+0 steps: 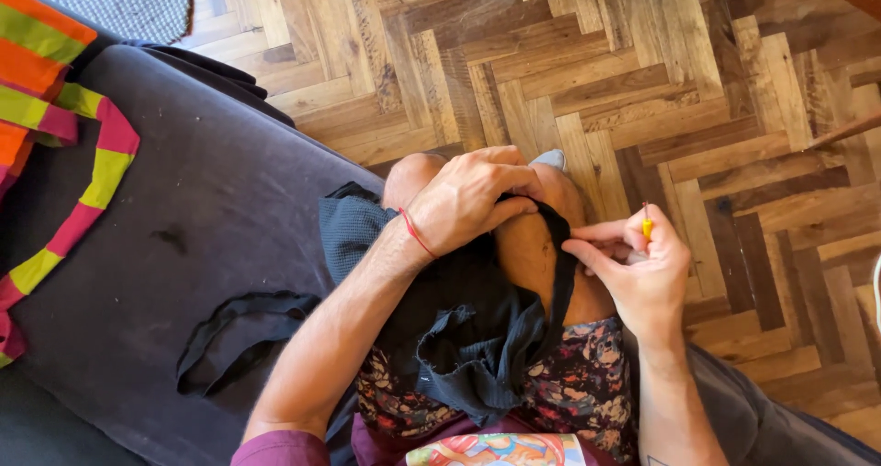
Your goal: Unpicking a seam on a black garment using a seam ripper
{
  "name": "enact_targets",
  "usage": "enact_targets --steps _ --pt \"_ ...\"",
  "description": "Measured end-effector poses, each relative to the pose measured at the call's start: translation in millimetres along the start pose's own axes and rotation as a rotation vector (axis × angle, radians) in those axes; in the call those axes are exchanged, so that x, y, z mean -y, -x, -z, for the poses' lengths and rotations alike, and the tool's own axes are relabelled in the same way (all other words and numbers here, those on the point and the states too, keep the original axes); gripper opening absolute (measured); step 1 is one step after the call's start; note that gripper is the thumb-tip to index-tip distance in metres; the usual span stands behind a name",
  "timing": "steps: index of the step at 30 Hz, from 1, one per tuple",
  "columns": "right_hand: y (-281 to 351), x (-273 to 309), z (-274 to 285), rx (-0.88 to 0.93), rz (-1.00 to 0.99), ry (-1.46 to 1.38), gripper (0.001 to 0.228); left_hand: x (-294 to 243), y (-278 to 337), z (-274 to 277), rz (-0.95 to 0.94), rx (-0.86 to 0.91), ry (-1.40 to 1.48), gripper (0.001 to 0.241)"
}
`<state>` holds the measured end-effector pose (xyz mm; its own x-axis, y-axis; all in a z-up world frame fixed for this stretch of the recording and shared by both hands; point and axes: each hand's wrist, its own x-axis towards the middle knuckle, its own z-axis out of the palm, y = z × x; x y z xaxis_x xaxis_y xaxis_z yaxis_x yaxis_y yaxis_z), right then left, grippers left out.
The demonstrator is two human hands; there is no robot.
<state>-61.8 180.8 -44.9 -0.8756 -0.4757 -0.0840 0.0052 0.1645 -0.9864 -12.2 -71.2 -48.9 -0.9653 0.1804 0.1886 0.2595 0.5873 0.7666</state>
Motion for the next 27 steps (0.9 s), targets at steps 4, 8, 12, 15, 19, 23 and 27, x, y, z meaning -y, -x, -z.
enact_targets --steps 4,8,12,15,19,23,27 --pt "-1.7 -12.1 7.9 -0.058 0.07 -0.101 0.06 -1.6 3.9 1.5 0.006 -0.016 -0.012 0.008" --pt "4.0 -24.8 42.1 -0.067 0.056 -0.224 0.059 -1.6 4.6 0.7 0.016 -0.022 0.008 0.008" --pt "8.6 -51.6 93.9 -0.078 0.059 -0.586 0.041 -2.7 3.4 1.9 0.006 -0.021 0.023 0.008" --pt "9.1 -48.9 116.5 -0.09 0.09 -0.715 0.037 -3.6 3.9 2.0 0.014 -0.016 0.023 0.008" --pt "9.6 -23.7 90.1 0.01 0.126 -0.476 0.046 -1.5 4.0 -1.3 0.006 -0.027 0.018 0.007" --pt "11.8 -8.0 45.6 0.055 0.076 -0.181 0.062 -6.4 4.4 1.8 0.026 -0.019 0.006 0.007" --pt "-11.4 -15.0 53.9 0.05 0.054 -0.176 0.059 -11.4 5.6 5.7 0.006 -0.024 0.023 0.01"
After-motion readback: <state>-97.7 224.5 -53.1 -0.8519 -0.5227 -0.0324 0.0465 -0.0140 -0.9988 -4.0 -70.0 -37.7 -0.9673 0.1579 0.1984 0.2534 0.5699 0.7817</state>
